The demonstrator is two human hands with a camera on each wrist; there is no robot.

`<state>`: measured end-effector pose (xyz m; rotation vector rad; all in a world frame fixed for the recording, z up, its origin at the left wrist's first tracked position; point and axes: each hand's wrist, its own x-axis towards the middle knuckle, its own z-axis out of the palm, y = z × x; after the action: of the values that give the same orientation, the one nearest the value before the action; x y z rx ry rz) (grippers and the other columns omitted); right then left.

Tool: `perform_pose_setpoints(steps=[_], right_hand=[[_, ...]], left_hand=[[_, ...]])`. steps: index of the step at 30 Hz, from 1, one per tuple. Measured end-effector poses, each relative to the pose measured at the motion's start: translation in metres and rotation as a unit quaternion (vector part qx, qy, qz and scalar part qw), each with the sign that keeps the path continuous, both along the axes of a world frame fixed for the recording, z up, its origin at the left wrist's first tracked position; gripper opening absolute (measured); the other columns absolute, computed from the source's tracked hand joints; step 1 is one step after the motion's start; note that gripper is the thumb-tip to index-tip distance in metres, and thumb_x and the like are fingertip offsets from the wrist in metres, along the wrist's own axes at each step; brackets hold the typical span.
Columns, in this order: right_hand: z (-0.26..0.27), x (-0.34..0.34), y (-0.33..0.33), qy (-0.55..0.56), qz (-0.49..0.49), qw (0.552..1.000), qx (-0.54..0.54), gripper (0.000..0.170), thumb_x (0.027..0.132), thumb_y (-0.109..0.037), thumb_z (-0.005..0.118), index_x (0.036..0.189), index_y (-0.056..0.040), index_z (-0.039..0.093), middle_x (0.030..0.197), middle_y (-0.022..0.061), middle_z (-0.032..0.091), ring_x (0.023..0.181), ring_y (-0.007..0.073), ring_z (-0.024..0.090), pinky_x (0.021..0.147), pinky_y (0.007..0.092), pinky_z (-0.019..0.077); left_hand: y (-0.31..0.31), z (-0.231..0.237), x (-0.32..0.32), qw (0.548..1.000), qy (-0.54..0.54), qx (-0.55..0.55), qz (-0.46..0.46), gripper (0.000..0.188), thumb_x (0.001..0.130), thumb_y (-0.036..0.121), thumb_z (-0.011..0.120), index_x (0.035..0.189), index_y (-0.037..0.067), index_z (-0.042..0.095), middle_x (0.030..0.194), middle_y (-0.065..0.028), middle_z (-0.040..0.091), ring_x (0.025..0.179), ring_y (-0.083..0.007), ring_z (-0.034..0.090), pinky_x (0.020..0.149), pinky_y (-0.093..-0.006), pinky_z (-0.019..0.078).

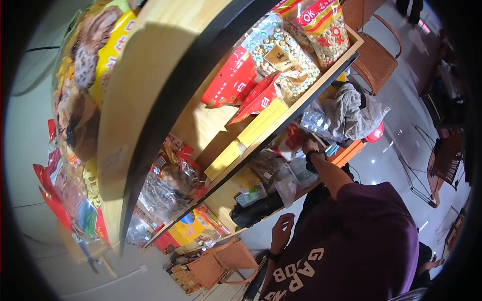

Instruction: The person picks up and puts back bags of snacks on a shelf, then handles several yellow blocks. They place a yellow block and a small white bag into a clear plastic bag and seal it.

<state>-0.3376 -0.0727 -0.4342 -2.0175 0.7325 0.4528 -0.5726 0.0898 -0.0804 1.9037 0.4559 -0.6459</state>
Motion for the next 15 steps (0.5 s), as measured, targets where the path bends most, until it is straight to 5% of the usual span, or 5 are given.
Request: perform_pose_setpoints(steps=[1,4,8,13,15], right_hand=[[0.037,-0.001,-0.007,-0.003,0.028,0.999,0.017,0.037,0.096,-0.042,0.056,0.121,-0.0195,0.072,0.128,0.0147,0.069,0.114,0.0392,0.066,0.098,0.0516,0.0519],[0.065,-0.006,-0.001,-0.055,0.069,0.995,0.038,0.033,0.096,-0.035,0.056,0.117,-0.0186,0.075,0.110,0.0193,0.073,0.108,0.0396,0.068,0.095,0.0487,0.0532],[0.100,-0.029,0.005,-0.250,0.194,0.946,0.066,0.026,0.097,-0.024,0.058,0.112,-0.0133,0.075,0.105,0.0183,0.074,0.095,0.0400,0.070,0.085,0.0486,0.0552],[0.204,-0.038,-0.022,-0.424,0.275,0.860,0.079,0.019,0.094,-0.023,0.070,0.105,-0.0113,0.078,0.097,0.0116,0.075,0.090,0.0327,0.072,0.078,0.0432,0.0557],[0.256,-0.036,-0.049,-0.389,0.342,0.850,0.093,0.019,0.094,-0.025,0.070,0.104,-0.0104,0.078,0.097,0.0097,0.076,0.089,0.0303,0.073,0.077,0.0413,0.0561]], left_hand=[[0.001,-0.002,0.000,1.000,-0.006,-0.001,-0.003,0.025,0.104,0.020,0.064,0.121,0.003,0.066,0.117,-0.0081,0.072,0.109,-0.0170,0.068,0.093,-0.0326,0.0534],[0.006,-0.016,0.004,1.000,-0.025,-0.009,-0.016,0.024,0.103,0.021,0.064,0.121,0.004,0.066,0.117,-0.0072,0.072,0.109,-0.0165,0.067,0.093,-0.0325,0.0530],[0.013,-0.046,0.022,0.997,-0.050,-0.026,-0.060,0.024,0.103,0.020,0.065,0.121,0.004,0.067,0.115,-0.0065,0.073,0.107,-0.0154,0.068,0.092,-0.0306,0.0523],[0.024,-0.064,0.061,0.992,-0.087,0.007,-0.092,0.026,0.100,0.021,0.068,0.119,0.003,0.066,0.110,-0.0077,0.074,0.100,-0.0171,0.070,0.087,-0.0311,0.0537],[0.029,-0.084,0.073,0.990,-0.110,0.022,-0.087,0.032,0.096,0.022,0.073,0.121,0.003,0.064,0.109,-0.0086,0.073,0.099,-0.0183,0.070,0.087,-0.0320,0.0542]])
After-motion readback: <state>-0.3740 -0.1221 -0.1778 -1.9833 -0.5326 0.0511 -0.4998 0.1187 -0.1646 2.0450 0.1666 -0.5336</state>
